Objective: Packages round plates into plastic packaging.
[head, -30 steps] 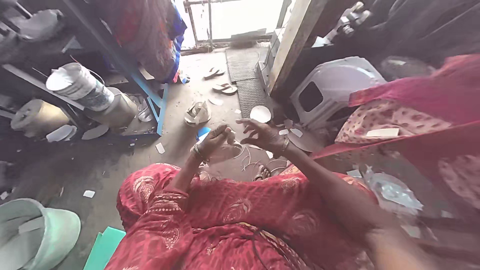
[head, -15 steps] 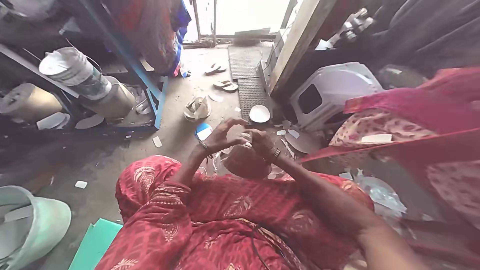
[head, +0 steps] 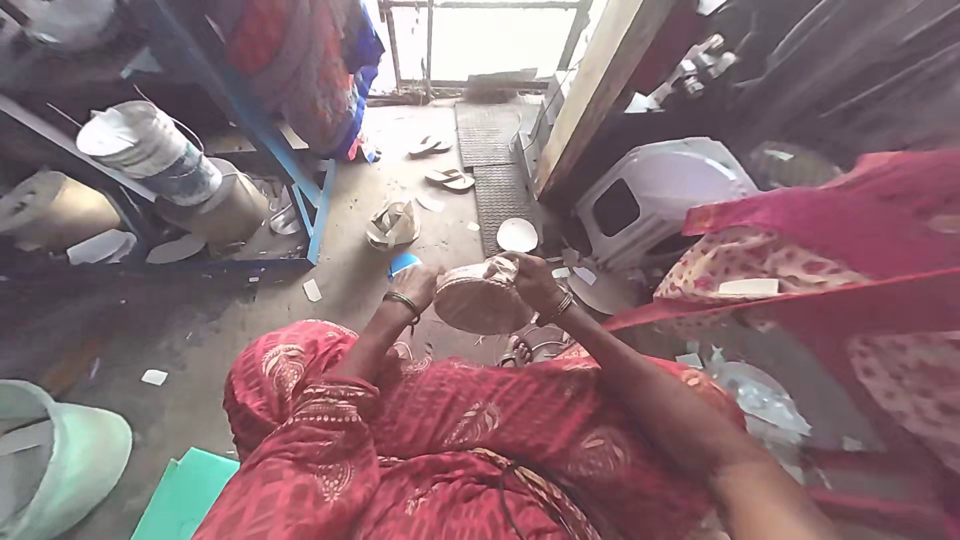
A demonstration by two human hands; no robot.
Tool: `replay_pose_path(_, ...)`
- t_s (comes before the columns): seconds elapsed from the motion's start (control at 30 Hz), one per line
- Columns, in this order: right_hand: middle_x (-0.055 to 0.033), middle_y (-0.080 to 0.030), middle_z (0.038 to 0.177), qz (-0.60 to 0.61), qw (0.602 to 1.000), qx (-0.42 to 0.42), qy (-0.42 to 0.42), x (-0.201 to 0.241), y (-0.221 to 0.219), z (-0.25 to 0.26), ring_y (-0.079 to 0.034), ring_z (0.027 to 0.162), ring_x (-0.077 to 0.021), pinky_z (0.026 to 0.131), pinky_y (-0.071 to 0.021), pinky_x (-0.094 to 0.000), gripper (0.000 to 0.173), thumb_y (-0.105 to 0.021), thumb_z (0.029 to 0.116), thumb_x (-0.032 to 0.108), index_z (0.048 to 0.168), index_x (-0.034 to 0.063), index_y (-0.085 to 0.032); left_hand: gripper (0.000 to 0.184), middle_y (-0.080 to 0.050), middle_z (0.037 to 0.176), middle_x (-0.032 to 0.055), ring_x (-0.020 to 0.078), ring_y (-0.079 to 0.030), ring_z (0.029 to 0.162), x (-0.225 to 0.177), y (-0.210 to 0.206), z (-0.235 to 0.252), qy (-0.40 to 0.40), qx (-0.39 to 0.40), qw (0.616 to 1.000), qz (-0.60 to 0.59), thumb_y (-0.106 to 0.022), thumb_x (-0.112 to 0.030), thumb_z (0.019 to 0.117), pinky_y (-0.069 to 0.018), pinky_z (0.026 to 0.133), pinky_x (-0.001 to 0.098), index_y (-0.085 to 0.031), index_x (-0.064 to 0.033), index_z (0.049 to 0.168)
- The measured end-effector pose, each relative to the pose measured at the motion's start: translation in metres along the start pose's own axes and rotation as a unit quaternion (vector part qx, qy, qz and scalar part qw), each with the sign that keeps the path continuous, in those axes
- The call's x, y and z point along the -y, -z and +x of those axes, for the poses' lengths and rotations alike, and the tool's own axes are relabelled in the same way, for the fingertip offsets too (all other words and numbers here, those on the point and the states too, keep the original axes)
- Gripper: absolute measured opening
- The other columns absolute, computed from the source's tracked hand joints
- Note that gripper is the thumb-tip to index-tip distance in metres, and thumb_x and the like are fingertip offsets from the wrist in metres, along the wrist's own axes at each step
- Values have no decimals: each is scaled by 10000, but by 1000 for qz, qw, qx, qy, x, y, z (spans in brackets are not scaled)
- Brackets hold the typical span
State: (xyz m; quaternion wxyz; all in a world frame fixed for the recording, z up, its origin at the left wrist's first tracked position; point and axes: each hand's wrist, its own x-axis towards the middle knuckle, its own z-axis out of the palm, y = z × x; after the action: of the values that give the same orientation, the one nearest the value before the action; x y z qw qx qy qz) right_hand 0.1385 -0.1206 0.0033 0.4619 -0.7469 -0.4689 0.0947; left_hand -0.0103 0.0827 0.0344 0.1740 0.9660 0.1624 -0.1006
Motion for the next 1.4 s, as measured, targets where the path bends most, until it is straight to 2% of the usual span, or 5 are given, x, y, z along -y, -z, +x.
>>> replay_pose_path(0.3,-40,-673,847,124,981,-16,-150,6,27,-8,-533,582,-83,541,-472,-262,261,-463,1009,37,1185,62,-654,306,-667,1163,274,455,-682,1012,-1,-12,-2,-63,-206,962,-169,-431,-16,1059,-554,887,574,-583,0,1324)
replay_pose_path(0.7,-4,-711,848,279,916,-70,-281,-26,20,10,-534,541,-30,533,-473,-207,219,-451,1094,167,1068,36,-625,289,-730,1115,159,344,-740,891,-8,16,-10,-205,-161,965,-20,-558,-233,1063,-591,790,545,-660,-104,1300)
replay_pose_path(0.87,0,-721,898,352,909,-62,-214,-21,17,8,-543,547,-15,535,-489,-187,214,-430,1100,148,1120,48,-618,559,-724,1059,205,413,-717,924,27,-1,8,-83,-43,995,-23,-799,-380,890,-559,806,631,-624,-101,1343)
replay_pose_path(1.13,-9,-730,1137,397,897,40,-192,-23,15,6,-630,718,-16,590,-510,-184,343,-351,1096,175,1198,75,-663,537,-701,1033,262,411,-683,1007,22,-34,25,98,255,961,37,-521,-426,1066,-503,937,610,-698,81,1048)
replay_pose_path(1.4,4,-729,1012,430,886,20,-174,-28,19,5,-553,598,4,530,-447,-168,274,-334,1105,184,1047,121,-594,557,-691,746,18,55,-539,535,26,-26,17,18,385,904,-186,-347,-415,1119,-453,551,256,-698,-6,981)
